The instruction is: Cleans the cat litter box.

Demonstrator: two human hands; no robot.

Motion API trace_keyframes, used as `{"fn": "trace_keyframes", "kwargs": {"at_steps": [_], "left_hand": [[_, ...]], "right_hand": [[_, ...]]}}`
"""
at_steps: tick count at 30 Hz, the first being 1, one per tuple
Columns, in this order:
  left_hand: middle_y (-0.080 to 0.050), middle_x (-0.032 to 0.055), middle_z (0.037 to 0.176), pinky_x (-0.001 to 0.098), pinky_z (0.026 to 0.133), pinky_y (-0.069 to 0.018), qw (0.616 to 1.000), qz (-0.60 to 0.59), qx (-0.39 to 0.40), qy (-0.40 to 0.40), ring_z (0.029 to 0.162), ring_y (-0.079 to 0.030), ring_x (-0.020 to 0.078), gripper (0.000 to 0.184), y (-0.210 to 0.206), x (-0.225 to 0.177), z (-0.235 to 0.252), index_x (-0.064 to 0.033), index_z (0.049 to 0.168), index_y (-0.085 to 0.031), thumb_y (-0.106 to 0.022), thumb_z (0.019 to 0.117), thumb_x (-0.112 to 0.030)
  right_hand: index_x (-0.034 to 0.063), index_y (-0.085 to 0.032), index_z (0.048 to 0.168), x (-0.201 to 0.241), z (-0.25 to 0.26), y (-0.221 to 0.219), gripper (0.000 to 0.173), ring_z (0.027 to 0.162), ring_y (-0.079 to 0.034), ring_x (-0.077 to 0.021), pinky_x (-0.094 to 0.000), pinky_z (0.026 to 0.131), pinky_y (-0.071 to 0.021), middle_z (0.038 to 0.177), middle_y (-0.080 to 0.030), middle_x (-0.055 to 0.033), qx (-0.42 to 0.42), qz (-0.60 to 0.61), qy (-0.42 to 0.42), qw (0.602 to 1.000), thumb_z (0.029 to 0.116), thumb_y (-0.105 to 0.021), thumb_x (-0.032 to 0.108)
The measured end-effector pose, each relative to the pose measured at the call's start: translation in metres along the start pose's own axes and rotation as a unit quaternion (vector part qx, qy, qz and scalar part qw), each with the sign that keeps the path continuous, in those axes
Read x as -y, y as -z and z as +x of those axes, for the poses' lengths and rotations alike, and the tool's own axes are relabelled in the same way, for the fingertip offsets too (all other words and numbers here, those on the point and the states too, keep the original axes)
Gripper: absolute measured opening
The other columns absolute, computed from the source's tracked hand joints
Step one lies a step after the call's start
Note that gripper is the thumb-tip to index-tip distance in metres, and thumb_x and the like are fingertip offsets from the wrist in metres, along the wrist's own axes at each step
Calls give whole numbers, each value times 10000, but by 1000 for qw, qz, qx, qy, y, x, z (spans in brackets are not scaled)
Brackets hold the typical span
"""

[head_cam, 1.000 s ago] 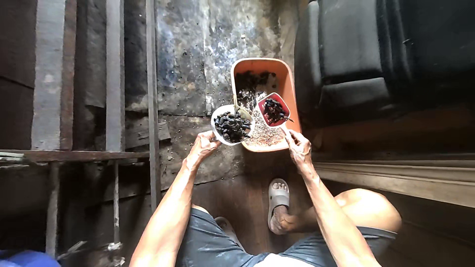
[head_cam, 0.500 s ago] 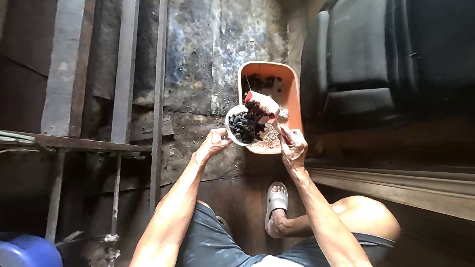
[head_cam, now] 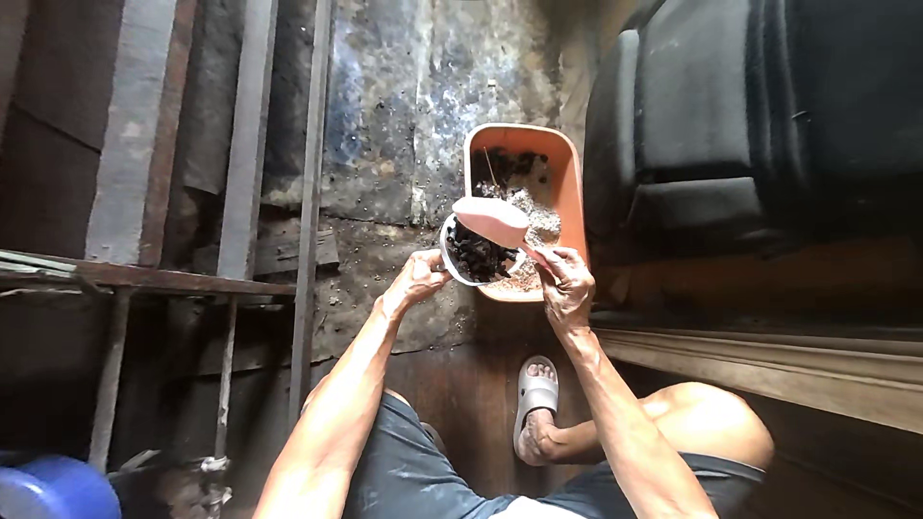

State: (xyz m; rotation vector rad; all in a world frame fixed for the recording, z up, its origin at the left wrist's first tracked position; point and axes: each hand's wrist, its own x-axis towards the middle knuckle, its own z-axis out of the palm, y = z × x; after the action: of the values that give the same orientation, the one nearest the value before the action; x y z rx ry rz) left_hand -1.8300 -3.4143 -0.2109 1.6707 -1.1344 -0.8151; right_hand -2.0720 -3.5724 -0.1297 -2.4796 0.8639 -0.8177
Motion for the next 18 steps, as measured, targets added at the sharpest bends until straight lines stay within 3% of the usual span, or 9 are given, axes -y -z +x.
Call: {"fn": "trace_keyframes", "kwargs": {"at_steps": [6,11,18], "left_hand": [[-746,33,953,351,857,-565,1000,2,-10,-26,891,-696,90,108,3,-2,-2,-76,995,-768,-735,907,-129],[-748,39,951,355,854,-570,1000,2,1,-23,889,-699,95,99,4,-1,-2,-74,988,-767,-729,913,-127],[-743,63,975,370,872,-568,1000,-7,8,-22,907,-698,120,96,4,-5,-1,-48,972,-762,-721,893,-84]], "right_hand": [[195,-781,1189,0,6,6,249,1076,-664,-249,-481,900,-525,1198,-705,-90,6,-9,21,1000,966,-700,119],[119,-743,1242,3,9,7,305,1090,-683,-168,-352,937,-585,1210,-700,-89,-3,79,-29,996,943,-728,64],[84,-734,1248,-1,9,11,319,1107,-683,-161,-342,954,-583,1228,-702,-89,-11,107,-46,993,931,-737,48]]}}
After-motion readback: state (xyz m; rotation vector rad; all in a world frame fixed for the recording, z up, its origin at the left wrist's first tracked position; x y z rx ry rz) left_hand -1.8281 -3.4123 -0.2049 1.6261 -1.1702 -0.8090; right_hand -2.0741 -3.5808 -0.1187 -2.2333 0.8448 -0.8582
